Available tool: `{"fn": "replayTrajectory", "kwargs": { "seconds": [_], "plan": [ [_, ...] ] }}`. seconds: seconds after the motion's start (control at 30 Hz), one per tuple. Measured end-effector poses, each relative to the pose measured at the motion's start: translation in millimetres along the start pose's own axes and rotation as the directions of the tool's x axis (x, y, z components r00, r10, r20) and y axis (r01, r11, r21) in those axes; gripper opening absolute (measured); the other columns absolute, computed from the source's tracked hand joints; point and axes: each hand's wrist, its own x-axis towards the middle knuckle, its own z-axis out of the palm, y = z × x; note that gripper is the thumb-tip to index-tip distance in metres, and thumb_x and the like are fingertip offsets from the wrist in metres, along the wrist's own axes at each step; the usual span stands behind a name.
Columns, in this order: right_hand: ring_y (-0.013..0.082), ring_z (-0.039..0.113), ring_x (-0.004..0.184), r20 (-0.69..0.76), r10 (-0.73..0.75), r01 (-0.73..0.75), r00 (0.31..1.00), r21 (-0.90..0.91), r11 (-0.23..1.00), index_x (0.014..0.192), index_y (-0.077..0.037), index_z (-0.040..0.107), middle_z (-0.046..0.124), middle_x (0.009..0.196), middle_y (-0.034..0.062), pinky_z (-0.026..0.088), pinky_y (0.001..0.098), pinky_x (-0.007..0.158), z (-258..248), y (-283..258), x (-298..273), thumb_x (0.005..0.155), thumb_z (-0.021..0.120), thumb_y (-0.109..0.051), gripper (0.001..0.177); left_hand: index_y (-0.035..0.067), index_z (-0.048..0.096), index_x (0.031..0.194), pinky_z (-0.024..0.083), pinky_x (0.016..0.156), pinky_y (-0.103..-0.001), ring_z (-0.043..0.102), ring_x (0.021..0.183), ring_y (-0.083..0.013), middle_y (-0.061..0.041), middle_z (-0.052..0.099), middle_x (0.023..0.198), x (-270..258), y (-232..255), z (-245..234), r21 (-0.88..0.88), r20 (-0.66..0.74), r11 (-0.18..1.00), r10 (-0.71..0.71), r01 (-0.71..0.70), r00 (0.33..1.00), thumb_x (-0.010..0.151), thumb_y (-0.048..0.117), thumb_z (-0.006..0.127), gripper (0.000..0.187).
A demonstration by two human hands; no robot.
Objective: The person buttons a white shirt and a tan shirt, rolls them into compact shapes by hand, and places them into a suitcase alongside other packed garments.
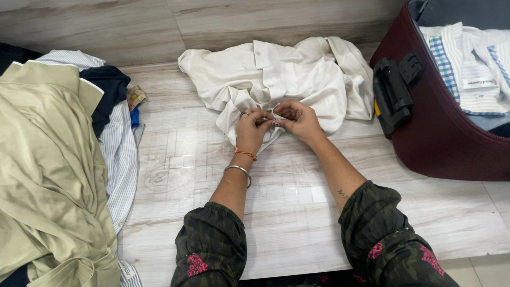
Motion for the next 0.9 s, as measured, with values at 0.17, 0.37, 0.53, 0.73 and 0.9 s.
{"fn": "replayTrajectory", "kwargs": {
  "seconds": [0.17, 0.37, 0.53, 0.73, 0.9],
  "plan": [
    [0.0151, 0.073, 0.096, -0.028, 0.080, -0.084, 0.996, -0.194, 0.977, 0.117, -0.002, 0.062, 0.074, 0.103, 0.0107, 0.062, 0.0277, 0.081, 4.1, -18.2, -3.9, 0.087, 0.073, 0.008, 0.034, 0.009, 0.066, 0.120, 0.061, 0.077, -0.031, 0.071, 0.088, -0.0187, -0.008, 0.060, 0.118, -1.3, 11.0, -8.6, 0.187, 0.120, 0.963, 0.173, -0.193, 0.978, 0.084, 0.001, 0.077, 0.038],
    [0.0128, 0.072, 0.087, -0.044, 0.103, -0.107, 0.994, -0.116, 0.987, 0.114, -0.004, 0.055, 0.075, 0.094, 0.0085, 0.060, 0.0262, 0.074, 0.2, -18.9, -2.4, 0.086, 0.074, 0.008, 0.036, 0.013, 0.071, 0.116, 0.058, 0.075, -0.037, 0.071, 0.090, -0.0264, -0.008, 0.060, 0.119, -3.5, 19.2, -9.2, 0.371, 0.200, 0.862, 0.290, -0.346, 0.936, 0.088, 0.007, 0.074, 0.028],
    [0.0135, 0.073, 0.086, -0.073, 0.020, -0.031, 0.997, -0.153, 0.988, 0.112, -0.002, 0.056, 0.075, 0.091, 0.0105, 0.060, 0.0257, 0.073, -0.4, -9.4, -3.0, 0.087, 0.077, 0.008, 0.033, 0.008, 0.068, 0.103, 0.058, 0.077, -0.038, 0.072, 0.092, -0.0266, -0.006, 0.065, 0.118, 1.0, 4.9, -3.8, 0.403, 0.136, 0.865, 0.267, -0.300, 0.954, 0.091, 0.013, 0.074, 0.015],
    [0.0158, 0.076, 0.093, -0.131, -0.043, 0.022, 0.991, -0.154, 0.988, 0.115, -0.001, 0.057, 0.076, 0.096, 0.0110, 0.063, 0.0269, 0.079, 13.3, -15.7, -4.8, 0.086, 0.077, 0.006, 0.036, 0.004, 0.066, 0.101, 0.057, 0.077, -0.039, 0.071, 0.091, -0.0295, -0.010, 0.066, 0.111, 4.3, -5.0, -5.1, 0.315, 0.048, 0.909, 0.273, -0.274, 0.961, 0.090, 0.007, 0.072, 0.013],
    [0.0184, 0.075, 0.100, -0.135, -0.201, 0.171, 0.970, -0.201, 0.964, 0.118, 0.000, 0.056, 0.072, 0.104, 0.0132, 0.063, 0.0296, 0.087, 18.9, -17.1, -6.6, 0.088, 0.077, 0.008, 0.038, 0.005, 0.068, 0.100, 0.057, 0.075, -0.038, 0.071, 0.089, -0.0299, -0.009, 0.067, 0.105, 5.0, -5.1, -10.6, 0.216, 0.011, 0.915, 0.346, -0.340, 0.938, 0.092, 0.006, 0.072, 0.009]
  ]
}}
